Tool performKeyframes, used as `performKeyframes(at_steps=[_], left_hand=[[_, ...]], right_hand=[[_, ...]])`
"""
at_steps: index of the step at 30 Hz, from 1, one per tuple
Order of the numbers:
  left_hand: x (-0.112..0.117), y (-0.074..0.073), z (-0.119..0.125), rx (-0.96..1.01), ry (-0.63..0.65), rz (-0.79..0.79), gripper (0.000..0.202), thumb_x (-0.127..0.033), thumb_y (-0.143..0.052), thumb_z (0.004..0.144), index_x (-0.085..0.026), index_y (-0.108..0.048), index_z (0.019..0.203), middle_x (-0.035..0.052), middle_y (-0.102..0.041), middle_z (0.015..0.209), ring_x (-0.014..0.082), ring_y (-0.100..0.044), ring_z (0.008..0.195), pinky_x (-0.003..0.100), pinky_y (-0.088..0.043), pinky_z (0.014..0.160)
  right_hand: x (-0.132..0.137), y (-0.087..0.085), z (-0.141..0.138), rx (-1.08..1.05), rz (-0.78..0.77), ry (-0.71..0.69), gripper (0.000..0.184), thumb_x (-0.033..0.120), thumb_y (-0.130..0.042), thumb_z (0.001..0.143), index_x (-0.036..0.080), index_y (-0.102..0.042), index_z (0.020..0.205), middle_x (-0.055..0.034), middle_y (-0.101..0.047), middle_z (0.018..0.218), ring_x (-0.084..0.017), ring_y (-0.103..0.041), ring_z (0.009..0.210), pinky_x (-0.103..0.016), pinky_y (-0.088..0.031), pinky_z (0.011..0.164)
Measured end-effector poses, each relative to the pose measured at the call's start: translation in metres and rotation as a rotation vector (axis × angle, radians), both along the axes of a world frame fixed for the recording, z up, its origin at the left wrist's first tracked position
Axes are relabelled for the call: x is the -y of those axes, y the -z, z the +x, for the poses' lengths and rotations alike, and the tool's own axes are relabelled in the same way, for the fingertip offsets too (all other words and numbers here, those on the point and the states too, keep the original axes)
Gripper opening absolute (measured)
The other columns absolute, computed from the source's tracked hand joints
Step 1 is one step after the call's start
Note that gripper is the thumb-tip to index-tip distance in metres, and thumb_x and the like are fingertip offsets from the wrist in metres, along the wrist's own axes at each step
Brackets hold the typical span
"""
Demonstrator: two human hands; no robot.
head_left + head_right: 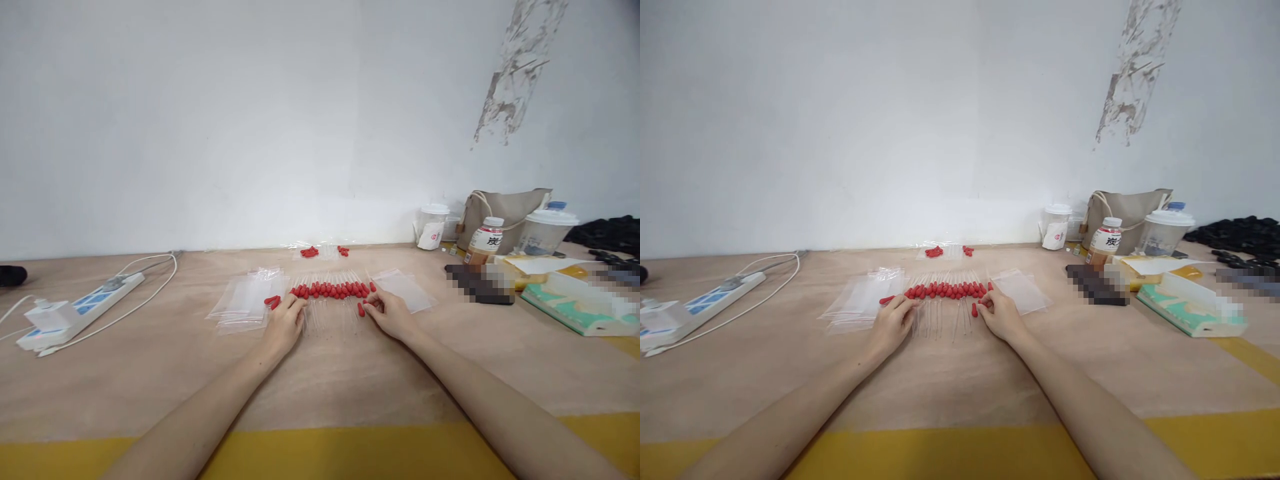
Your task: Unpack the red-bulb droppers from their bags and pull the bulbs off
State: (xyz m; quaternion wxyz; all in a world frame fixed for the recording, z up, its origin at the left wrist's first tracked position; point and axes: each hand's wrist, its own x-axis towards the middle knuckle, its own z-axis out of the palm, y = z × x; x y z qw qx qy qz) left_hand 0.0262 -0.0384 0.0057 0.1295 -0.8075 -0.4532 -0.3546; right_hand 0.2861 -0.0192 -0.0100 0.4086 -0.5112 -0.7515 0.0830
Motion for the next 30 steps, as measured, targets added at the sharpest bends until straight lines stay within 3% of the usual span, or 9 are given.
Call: performKeyframes(at_steps=[5,8,13,17,22,30], left_hand=[[0.001,0.001,0.005,-0.078,0.042,-0.02,0.018,-0.013,-0.042,0.081,-0.016,-0.059,0.087,0.0046,-0.058,0.08,0.0142,-0.057,0.072,0.025,-0.045,0.065],[0.006,0.0,0.007,-0.052,0.079,-0.081,0.018,-0.023,-0.048,0.081,-0.016,-0.059,0.094,0.0053,-0.061,0.083,0.014,-0.057,0.07,0.026,-0.046,0.065],[0.013,-0.003,0.005,-0.01,0.144,-0.198,0.052,-0.046,-0.059,0.071,-0.015,-0.051,0.111,0.0073,-0.062,0.094,0.0157,-0.059,0.074,0.029,-0.048,0.068],[0.011,-0.01,-0.002,0.034,0.125,-0.191,0.045,-0.044,-0.057,0.074,-0.017,-0.052,0.109,0.0063,-0.062,0.096,0.0167,-0.058,0.08,0.029,-0.047,0.072],[-0.011,-0.024,-0.01,-0.036,0.036,-0.155,0.016,-0.03,-0.052,0.079,-0.019,-0.062,0.086,0.0045,-0.06,0.085,0.019,-0.054,0.085,0.032,-0.043,0.076],[-0.061,-0.034,0.01,-0.245,-0.108,-0.105,0.023,-0.039,-0.06,0.07,-0.017,-0.065,0.07,0.0067,-0.059,0.082,0.0221,-0.051,0.082,0.035,-0.038,0.071]], right_hand=[[0.005,-0.006,-0.001,0.098,-0.003,0.004,0.021,0.032,-0.045,0.079,0.02,-0.061,0.071,-0.0007,-0.063,0.069,-0.012,-0.055,0.059,-0.025,-0.036,0.058],[0.008,-0.01,-0.002,0.142,-0.004,0.05,0.025,0.034,-0.044,0.08,0.022,-0.062,0.069,0.0,-0.064,0.071,-0.014,-0.056,0.063,-0.026,-0.032,0.06],[0.01,-0.012,-0.002,0.16,-0.045,0.091,0.023,0.035,-0.045,0.081,0.024,-0.063,0.072,0.0017,-0.065,0.075,-0.015,-0.055,0.07,-0.027,-0.03,0.063],[0.011,-0.012,0.0,0.212,-0.005,0.134,0.02,0.037,-0.046,0.08,0.026,-0.063,0.077,0.002,-0.066,0.08,-0.017,-0.055,0.075,-0.029,-0.028,0.067],[0.009,-0.01,0.004,0.253,0.088,0.154,0.022,0.037,-0.045,0.081,0.025,-0.064,0.079,-0.0001,-0.066,0.083,-0.019,-0.054,0.076,-0.032,-0.027,0.07],[0.011,-0.009,0.005,0.261,0.118,0.096,0.024,0.037,-0.043,0.082,0.027,-0.065,0.08,0.0002,-0.067,0.085,-0.017,-0.054,0.074,-0.032,-0.028,0.071]])
